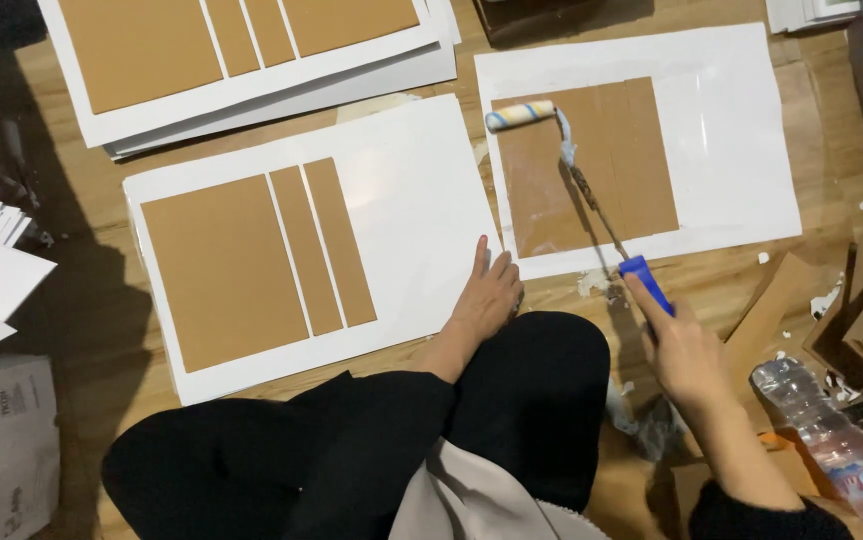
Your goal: Applying glue to cardboard pieces using a roller and sticking them onto white paper sheets to create a structured board.
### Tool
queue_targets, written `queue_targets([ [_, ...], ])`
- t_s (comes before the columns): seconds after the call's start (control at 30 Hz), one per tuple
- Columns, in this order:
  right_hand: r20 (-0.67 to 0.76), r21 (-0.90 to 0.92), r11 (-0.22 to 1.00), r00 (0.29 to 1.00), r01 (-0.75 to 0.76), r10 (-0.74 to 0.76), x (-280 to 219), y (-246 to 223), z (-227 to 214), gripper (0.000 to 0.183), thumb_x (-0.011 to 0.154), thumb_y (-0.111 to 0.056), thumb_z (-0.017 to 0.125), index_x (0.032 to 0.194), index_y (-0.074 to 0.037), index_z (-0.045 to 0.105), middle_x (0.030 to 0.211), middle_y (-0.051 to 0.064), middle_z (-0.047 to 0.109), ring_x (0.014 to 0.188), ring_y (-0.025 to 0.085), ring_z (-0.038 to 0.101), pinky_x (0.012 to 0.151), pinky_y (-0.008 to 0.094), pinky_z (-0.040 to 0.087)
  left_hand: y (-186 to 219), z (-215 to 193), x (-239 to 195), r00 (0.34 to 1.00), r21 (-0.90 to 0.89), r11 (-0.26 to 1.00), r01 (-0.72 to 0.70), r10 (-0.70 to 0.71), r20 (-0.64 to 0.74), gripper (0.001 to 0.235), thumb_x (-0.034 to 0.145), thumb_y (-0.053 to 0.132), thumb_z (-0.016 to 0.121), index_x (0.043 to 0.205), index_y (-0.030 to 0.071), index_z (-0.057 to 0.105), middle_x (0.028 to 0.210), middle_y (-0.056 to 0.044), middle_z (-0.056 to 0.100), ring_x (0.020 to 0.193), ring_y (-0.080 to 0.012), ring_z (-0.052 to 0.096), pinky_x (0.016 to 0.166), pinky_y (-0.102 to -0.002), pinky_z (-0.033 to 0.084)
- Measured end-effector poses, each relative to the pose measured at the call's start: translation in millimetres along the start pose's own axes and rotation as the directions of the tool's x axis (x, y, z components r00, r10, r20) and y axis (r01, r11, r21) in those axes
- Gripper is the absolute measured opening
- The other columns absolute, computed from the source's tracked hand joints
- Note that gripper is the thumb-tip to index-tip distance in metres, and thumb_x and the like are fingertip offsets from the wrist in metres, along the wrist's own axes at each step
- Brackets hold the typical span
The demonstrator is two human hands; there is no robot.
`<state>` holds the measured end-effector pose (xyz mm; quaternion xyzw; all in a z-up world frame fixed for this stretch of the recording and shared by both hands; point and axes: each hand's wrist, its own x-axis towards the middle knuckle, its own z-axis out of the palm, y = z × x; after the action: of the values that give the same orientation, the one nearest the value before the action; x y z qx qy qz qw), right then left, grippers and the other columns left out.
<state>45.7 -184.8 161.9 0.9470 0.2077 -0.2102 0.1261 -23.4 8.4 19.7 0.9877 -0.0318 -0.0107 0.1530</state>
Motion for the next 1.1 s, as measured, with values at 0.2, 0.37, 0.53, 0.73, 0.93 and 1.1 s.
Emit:
queue_targets([
  [0.2, 0.006, -0.017, 1.0, 1.0, 0.023, -0.023, -6.3, 10.5, 15.5, 0.056, 0.086, -0.023, 0.044, 0.136, -0.045, 0.029, 0.1, 0.013, 0.057, 0.084, 0.039, 0.064, 0.076, 0.046, 0.054, 2.1, -12.9, -5.0, 0.986, 0.081, 0.995, 0.058, -0.07, 0.152, 0.022, 0.085, 0.014, 0.052, 0.106, 0.015, 0.059, 0.124, -0.003, 0.045, 0.128, -0.0214, 0.028, 0.11, -0.056, 0.002],
  [0.37, -0.024, -0.039, 0.998, 0.999, 0.048, -0.049, -92.7, 61.0, 54.5, 0.083, 0.075, -0.001, 0.047, 0.138, -0.049, 0.021, 0.083, 0.009, 0.055, 0.048, 0.025, 0.061, 0.06, 0.045, 0.049, 2.9, 16.3, -13.6, 0.988, -0.205, 0.971, 0.121, -0.138, -0.072, 0.015, 0.08, 0.014, 0.052, 0.089, 0.01, 0.062, 0.112, -0.011, 0.049, 0.121, -0.0299, 0.034, 0.109, -0.058, 0.001],
  [0.53, 0.23, -0.287, 0.954, 0.96, -0.089, 0.159, -149.7, 96.8, 89.7, 0.082, 0.084, -0.009, 0.04, 0.136, -0.058, 0.0, 0.102, 0.0, 0.053, 0.072, 0.015, 0.067, 0.073, 0.033, 0.059, 5.9, 19.6, -16.6, 0.978, -0.22, 0.967, 0.131, -0.162, -0.132, 0.02, 0.079, 0.014, 0.05, 0.095, 0.01, 0.062, 0.106, -0.011, 0.048, 0.111, -0.0294, 0.036, 0.108, -0.059, 0.004],
  [0.73, -0.036, 0.017, 0.994, 0.993, -0.107, 0.108, -167.7, 145.9, 80.4, 0.063, 0.074, -0.03, 0.056, 0.131, -0.049, 0.036, 0.097, -0.005, 0.068, 0.076, 0.011, 0.069, 0.078, 0.027, 0.057, 6.6, 17.0, -10.7, 0.97, -0.138, 0.989, 0.053, -0.084, -0.229, 0.015, 0.077, 0.016, 0.053, 0.08, 0.006, 0.063, 0.117, -0.009, 0.048, 0.117, -0.0303, 0.038, 0.106, -0.059, 0.008],
  [0.93, 0.0, -0.274, 0.943, 0.981, -0.188, 0.196, -94.7, 156.7, 43.1, 0.072, 0.077, -0.028, 0.057, 0.14, -0.047, 0.028, 0.083, -0.005, 0.069, 0.073, 0.008, 0.068, 0.073, 0.022, 0.058, 7.0, 15.1, 3.7, 0.968, -0.065, 0.997, 0.04, -0.055, -0.245, 0.016, 0.078, 0.016, 0.055, 0.072, 0.005, 0.066, 0.077, -0.011, 0.054, 0.094, -0.0298, 0.045, 0.107, -0.06, 0.01],
  [1.1, -0.079, -0.062, 0.991, 0.99, -0.119, 0.114, 0.6, 129.4, 9.5, 0.062, 0.082, -0.025, 0.057, 0.138, -0.039, 0.036, 0.1, 0.013, 0.063, 0.067, 0.024, 0.069, 0.066, 0.036, 0.06, 6.0, 12.5, 7.8, 0.975, -0.045, 0.998, 0.036, -0.045, -0.218, 0.014, 0.075, 0.017, 0.059, 0.072, 0.005, 0.066, 0.076, -0.011, 0.055, 0.092, -0.0296, 0.046, 0.106, -0.061, 0.01],
])
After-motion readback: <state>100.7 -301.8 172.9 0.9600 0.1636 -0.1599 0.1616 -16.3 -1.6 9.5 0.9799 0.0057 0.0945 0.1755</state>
